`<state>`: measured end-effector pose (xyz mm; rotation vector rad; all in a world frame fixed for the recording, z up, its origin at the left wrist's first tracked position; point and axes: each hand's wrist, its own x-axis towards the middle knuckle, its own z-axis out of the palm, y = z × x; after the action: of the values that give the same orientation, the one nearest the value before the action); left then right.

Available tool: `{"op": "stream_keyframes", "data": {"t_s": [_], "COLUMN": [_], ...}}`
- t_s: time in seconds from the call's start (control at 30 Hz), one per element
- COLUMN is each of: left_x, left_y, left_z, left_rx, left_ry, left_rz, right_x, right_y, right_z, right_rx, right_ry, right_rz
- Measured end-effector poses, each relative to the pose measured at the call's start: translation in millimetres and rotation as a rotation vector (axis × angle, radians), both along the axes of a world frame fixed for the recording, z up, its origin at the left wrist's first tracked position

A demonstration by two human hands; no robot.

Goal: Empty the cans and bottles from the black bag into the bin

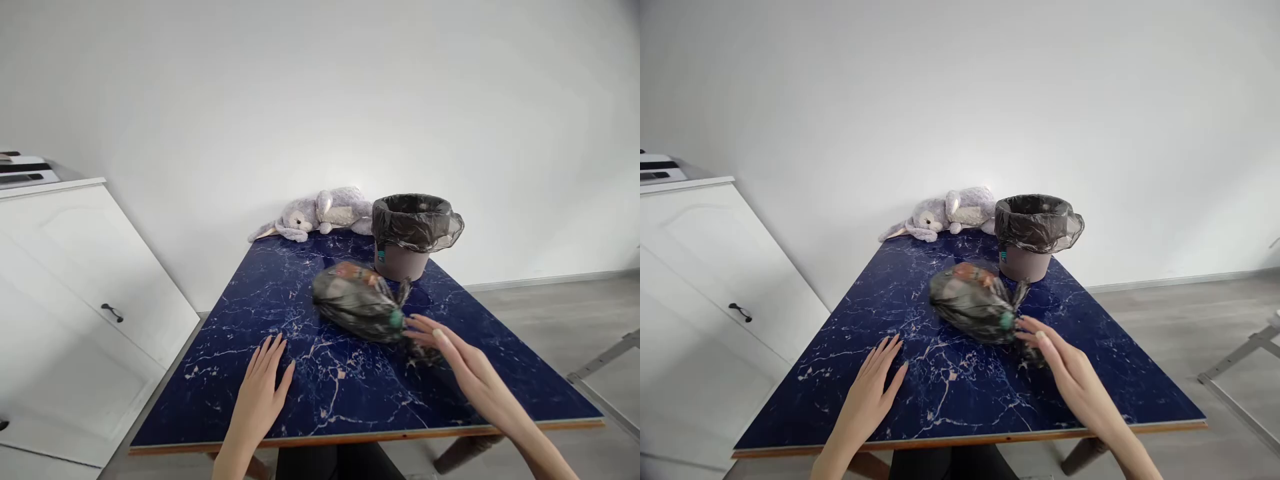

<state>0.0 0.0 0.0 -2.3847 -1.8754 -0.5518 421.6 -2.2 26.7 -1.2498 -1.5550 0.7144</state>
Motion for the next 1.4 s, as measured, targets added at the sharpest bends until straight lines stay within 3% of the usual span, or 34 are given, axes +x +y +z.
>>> {"op": "stream_keyframes", "data": {"t_s": [0.1,0.27,0.5,0.7,0.87,1.13,1.4], "left_x": [-0.4,-2.6,-6.1,8.6,20.5,14.1,11.2], "left_y": [0.5,2.1,0.5,-13.9,-21.3,-19.3,-21.1], "left_z": [-0.5,-2.3,-6.6,19.7,36.8,30.3,27.1], "left_rx": [0.022,0.011,0.067,0.048,0.053,0.106,0.157], "left_ry": [0.000,0.009,-0.041,-0.283,-0.179,-0.152,-0.183], "left_rz": [-0.012,-0.023,-0.024,0.001,-0.135,-0.141,-0.085], "right_x": [-16.0,-30.6,-74.1,-111.9,-134.1,-144.1,-137.4], "right_y": [-9.5,-9.3,-5.2,6.0,10.1,-0.6,-13.9], "right_z": [8.1,-1.5,-4.4,-3.6,-5.8,-0.2,5.2], "right_rx": [-0.086,-0.133,-0.069,0.088,0.133,0.123,0.102], "right_ry": [0.010,-0.057,-0.053,-0.051,-0.224,-0.360,-0.253], "right_rz": [0.062,0.106,0.260,0.348,0.365,0.356,0.413]}}
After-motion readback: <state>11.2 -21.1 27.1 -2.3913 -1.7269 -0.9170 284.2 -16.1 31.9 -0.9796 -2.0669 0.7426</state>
